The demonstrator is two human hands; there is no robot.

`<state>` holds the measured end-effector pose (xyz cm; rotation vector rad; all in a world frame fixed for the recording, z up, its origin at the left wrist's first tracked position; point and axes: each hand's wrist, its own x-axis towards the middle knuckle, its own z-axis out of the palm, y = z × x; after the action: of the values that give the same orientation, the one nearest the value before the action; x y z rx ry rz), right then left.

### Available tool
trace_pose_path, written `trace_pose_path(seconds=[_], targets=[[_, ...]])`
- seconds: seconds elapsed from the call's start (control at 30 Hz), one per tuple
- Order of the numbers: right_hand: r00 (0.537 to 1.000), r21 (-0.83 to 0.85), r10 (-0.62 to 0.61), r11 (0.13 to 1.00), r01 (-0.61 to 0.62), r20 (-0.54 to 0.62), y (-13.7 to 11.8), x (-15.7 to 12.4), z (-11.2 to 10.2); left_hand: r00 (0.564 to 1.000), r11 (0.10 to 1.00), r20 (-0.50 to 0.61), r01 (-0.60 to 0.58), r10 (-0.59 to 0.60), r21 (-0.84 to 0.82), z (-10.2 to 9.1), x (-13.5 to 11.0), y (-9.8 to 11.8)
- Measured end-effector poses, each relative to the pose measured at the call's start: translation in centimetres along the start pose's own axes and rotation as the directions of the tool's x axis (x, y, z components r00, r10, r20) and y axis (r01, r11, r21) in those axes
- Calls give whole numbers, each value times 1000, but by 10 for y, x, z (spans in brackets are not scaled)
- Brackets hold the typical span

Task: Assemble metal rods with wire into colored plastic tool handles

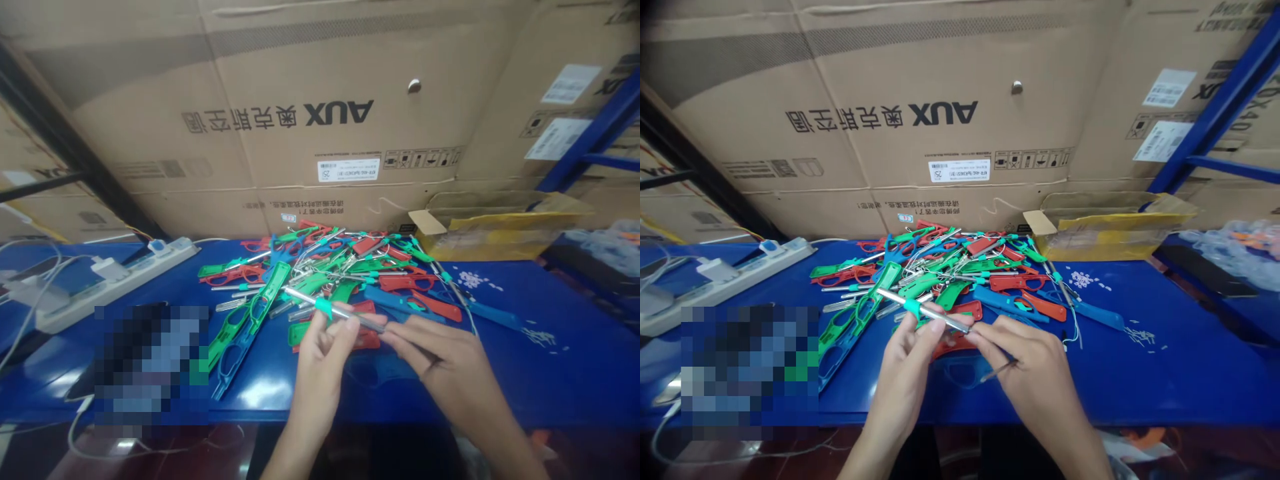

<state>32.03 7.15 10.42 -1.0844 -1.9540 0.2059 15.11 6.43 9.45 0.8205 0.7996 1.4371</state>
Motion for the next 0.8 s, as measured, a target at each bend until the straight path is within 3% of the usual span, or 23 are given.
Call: trace_pose_path(seconds=[0.2,0.4,0.63,0.8], targets=[[997,30,-16,999,18,-76,-1,-7,-1,1000,1000,2,9,-9,-1,-5,-5,-11],[989,-24,-81,997,79,-124,-5,-1,-1,1000,999,23,-12,13,-29,-5,-5,-6],[989,6,-83,996,85,-123,-13,4,1,994,995,-107,1,-13,-105,2,-4,1],[996,134,-23,990,34,-84,-19,-5,3,991,999,-132,-34,31,-21,-4,-18,2]])
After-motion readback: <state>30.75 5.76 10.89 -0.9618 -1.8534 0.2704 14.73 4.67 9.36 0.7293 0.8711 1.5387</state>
